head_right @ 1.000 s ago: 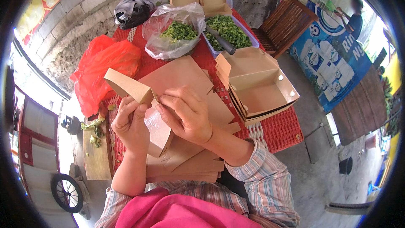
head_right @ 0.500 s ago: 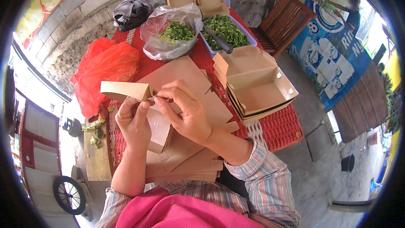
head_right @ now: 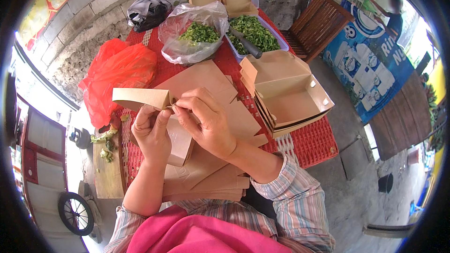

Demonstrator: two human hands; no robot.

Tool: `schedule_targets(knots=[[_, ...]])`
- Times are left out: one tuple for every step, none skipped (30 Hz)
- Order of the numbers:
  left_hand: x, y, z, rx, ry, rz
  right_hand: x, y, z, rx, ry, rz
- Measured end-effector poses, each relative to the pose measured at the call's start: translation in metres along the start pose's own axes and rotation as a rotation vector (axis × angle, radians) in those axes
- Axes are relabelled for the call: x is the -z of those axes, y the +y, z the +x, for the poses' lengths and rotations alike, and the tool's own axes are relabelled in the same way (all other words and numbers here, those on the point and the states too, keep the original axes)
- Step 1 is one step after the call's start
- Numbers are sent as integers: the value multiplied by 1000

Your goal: The person assembles flat cardboard boxes by folding the sides and tucking the flaps to form a three-dimensional container. They repeatedly pick up flat sheets, fold them into box shapes, and stack the finished boxes on the table.

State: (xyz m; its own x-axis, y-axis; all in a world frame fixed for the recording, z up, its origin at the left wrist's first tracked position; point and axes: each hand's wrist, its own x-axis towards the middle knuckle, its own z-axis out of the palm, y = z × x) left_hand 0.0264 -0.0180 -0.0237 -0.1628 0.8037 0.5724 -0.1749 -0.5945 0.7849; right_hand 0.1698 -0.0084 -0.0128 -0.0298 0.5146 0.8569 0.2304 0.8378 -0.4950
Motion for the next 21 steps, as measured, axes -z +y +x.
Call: schedule_targets(knots=[[1, 0, 0, 0, -1, 13, -1, 0, -1, -19, -7, 7], [2, -1, -1, 0, -2, 26, -1, -1, -1, 2, -4, -10], [2, -2, -1, 0, -3, 38, 0, -1, 0, 23, -1, -26], [2, -2, -2, -14, -5, 60, -1, -1, 0, 45, 1, -43], [1, -2, -2, -29, -7, 81, -1, -1, -1, 51, 4, -49], [0, -1, -2, -43, -10, 103, -2, -1, -1, 56, 8, -56], [1, -1, -3, -48, -16, 131, -2, -2, -1, 62, 11, -62], [3, -2, -3, -52, -23, 159, -2, -2, -1, 63, 9, -64], [4, -2, -3, -58, -28, 187, -1, -1, -1, 66, 5, -66], [3, -1, -3, -52, -22, 141, -1, -1, -1, 69, 2, -67], [2, -1, -3, -46, -16, 95, 0, -2, 0, 56, 3, -53], [0, -1, -3, -40, -9, 47, 2, -3, 2, 43, 3, -41], [-2, 1, -2, -8, -4, -56, 4, -3, 3, 31, 3, -28], [-5, 4, 0, 25, 2, -159, 4, -2, 3, 36, -2, -23], [-6, 6, 0, 58, 8, -261, 4, -2, 3, 39, -6, -15], [-3, 5, 0, 83, -28, -263, 4, -1, 2, 43, -10, -7], [3, 2, 1, 108, -64, -264, 4, -1, 3, 50, -13, -4], [8, 0, 0, 133, -99, -266, 4, -1, 4, 56, -16, -2], [9, -3, 0, 137, -106, -276, 4, -2, 4, 62, -20, 1], [11, -5, 1, 140, -114, -286, 4, -2, 3, 58, -29, -8], [11, -5, 2, 143, -122, -296, 5, -3, 2, 53, -38, -17]])
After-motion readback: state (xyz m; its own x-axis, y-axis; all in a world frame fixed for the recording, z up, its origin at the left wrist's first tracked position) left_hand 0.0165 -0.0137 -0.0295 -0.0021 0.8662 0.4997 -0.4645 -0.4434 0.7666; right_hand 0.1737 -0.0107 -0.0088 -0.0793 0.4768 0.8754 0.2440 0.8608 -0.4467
